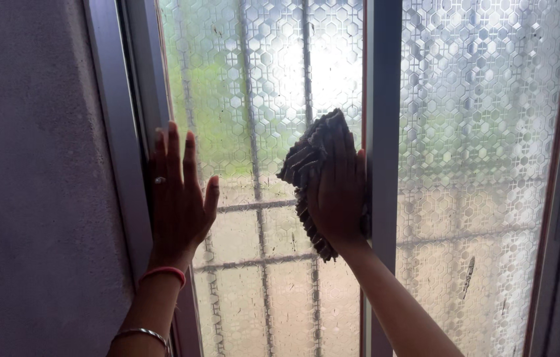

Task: The person sprays a cleaning liquid from a bottle onto a window and wipes the glass and the window frame with a cloth.

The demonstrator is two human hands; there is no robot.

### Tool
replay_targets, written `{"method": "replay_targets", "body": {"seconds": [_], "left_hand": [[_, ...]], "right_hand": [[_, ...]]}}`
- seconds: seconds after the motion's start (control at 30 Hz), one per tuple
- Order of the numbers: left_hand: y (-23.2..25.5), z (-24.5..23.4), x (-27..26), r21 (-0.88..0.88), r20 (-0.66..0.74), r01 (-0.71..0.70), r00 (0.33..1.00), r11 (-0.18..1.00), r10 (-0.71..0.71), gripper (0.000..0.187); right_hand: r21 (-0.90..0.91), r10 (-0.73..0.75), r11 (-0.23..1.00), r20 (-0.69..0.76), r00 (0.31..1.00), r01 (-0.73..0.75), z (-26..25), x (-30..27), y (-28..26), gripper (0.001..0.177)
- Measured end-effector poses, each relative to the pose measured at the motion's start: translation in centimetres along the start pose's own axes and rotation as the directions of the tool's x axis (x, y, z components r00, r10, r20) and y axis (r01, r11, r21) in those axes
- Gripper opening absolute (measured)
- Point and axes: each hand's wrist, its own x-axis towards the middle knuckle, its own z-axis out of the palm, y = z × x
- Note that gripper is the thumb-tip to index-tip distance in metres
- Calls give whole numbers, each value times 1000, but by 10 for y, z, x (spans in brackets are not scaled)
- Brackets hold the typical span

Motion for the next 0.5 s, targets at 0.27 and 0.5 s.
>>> {"method": "replay_targets", "body": {"seconds": [0.27,0.5], "left_hand": [[2,5,-13,5,-38,11,999,1000,-11,75],[-2,15,-15,1,-31,35,999,999,-35,72]], "right_hand": [[-44,-24,999,-13,1000,23,4,-1,-3,55],[8,-101,995,67,993,101,8,-5,-16,61]]}}
